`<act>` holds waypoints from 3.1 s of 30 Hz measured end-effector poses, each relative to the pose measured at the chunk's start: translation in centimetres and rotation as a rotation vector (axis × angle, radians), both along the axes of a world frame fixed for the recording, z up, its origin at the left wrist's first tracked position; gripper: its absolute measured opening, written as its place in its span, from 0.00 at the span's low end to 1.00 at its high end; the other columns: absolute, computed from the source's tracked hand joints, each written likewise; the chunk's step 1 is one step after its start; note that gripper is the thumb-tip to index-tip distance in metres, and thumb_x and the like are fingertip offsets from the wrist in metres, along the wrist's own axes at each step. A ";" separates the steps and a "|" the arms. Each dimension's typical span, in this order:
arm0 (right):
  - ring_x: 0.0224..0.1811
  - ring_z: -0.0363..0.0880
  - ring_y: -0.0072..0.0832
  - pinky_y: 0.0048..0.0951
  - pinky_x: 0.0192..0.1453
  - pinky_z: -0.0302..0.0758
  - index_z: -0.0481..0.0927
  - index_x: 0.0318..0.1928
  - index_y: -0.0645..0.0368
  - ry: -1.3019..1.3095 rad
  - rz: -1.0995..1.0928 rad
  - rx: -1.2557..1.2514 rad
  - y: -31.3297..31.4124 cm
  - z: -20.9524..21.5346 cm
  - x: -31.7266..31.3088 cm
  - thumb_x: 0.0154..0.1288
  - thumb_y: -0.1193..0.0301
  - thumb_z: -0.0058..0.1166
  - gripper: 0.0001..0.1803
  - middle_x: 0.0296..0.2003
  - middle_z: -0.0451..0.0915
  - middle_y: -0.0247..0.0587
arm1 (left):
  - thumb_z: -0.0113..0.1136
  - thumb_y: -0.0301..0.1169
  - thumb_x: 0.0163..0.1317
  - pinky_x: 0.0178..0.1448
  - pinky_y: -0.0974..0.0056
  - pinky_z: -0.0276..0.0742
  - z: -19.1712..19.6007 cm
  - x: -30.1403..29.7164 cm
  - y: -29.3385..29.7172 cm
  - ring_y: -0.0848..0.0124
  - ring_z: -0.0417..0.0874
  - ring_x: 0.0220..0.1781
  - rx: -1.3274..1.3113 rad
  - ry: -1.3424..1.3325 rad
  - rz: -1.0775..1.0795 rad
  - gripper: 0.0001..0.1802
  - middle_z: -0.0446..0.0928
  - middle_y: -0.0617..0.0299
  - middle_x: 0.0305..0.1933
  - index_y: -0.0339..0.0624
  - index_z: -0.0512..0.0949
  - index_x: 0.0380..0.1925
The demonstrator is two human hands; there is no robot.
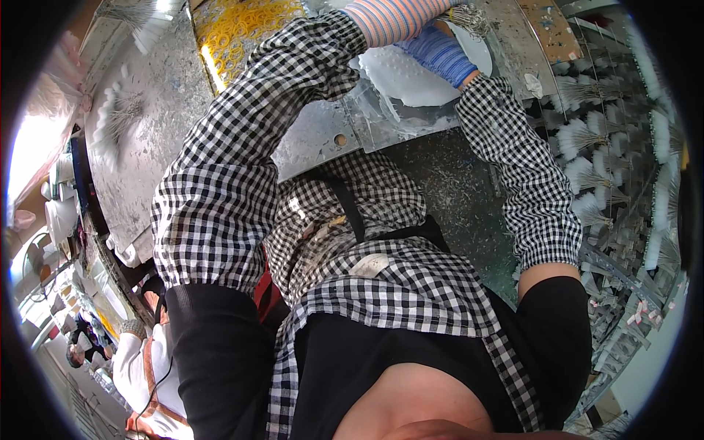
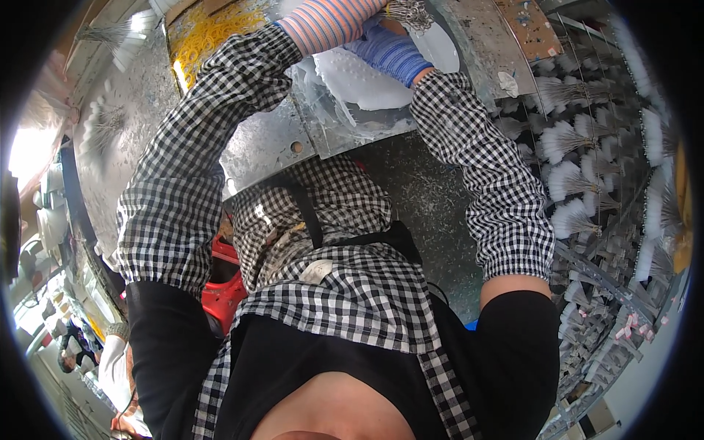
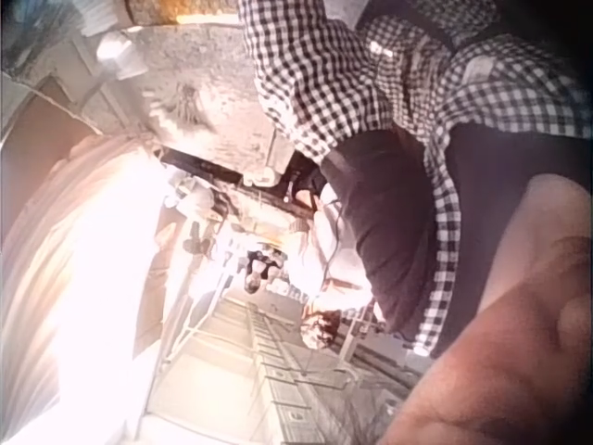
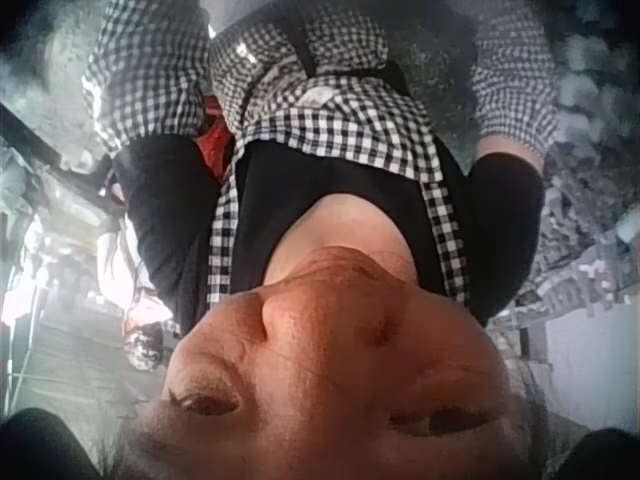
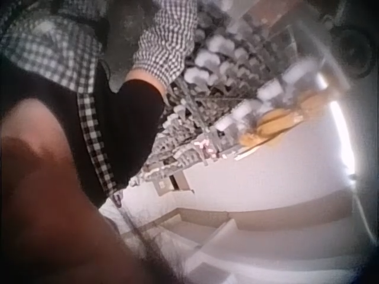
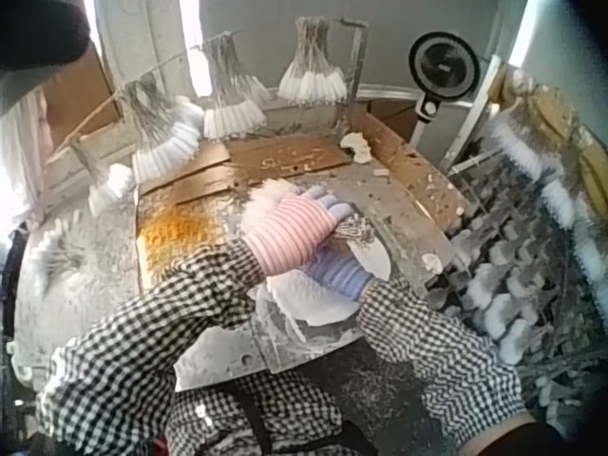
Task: Assembling and inspecting white brush-like objects using a metal fixture in a factory setting.
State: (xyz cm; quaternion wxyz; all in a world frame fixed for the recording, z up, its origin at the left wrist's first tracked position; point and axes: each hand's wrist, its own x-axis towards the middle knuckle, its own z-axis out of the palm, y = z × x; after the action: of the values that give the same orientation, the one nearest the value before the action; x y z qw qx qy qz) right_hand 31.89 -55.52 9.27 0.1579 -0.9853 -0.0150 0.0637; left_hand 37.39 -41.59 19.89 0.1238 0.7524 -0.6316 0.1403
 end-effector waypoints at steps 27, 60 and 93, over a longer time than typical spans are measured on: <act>0.32 0.81 0.25 0.25 0.36 0.77 0.84 0.39 0.65 -0.764 -0.045 0.592 3.6 17.5 -18.7 0.60 0.81 0.65 0.07 0.31 0.84 0.39 | 0.41 0.50 0.75 0.71 0.50 0.67 -8.4 -12.2 16.1 0.59 0.70 0.68 -1.042 1.625 0.307 0.30 0.69 0.54 0.68 0.45 0.62 0.70; 0.29 0.82 0.25 0.25 0.34 0.78 0.85 0.38 0.64 -0.532 0.007 0.742 7.3 13.4 -17.9 0.60 0.75 0.68 0.07 0.30 0.84 0.40 | 0.36 0.47 0.77 0.74 0.40 0.63 -8.4 -15.8 17.3 0.53 0.67 0.72 -1.672 2.129 0.453 0.28 0.65 0.55 0.73 0.46 0.61 0.71; 0.38 0.88 0.30 0.32 0.51 0.82 0.86 0.43 0.53 0.096 0.225 0.410 7.0 15.6 -8.0 0.58 0.55 0.62 0.18 0.33 0.88 0.38 | 0.56 0.16 0.51 0.54 0.66 0.75 0.6 -5.8 14.1 0.69 0.76 0.50 -1.057 1.695 0.195 0.34 0.74 0.62 0.48 0.50 0.65 0.59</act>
State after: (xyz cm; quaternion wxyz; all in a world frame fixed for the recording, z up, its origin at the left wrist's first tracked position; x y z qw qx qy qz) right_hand 23.94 -48.49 24.83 0.3471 -0.9206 -0.1295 0.1234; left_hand 31.59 -27.53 20.50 0.8391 0.5009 -0.1274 -0.1696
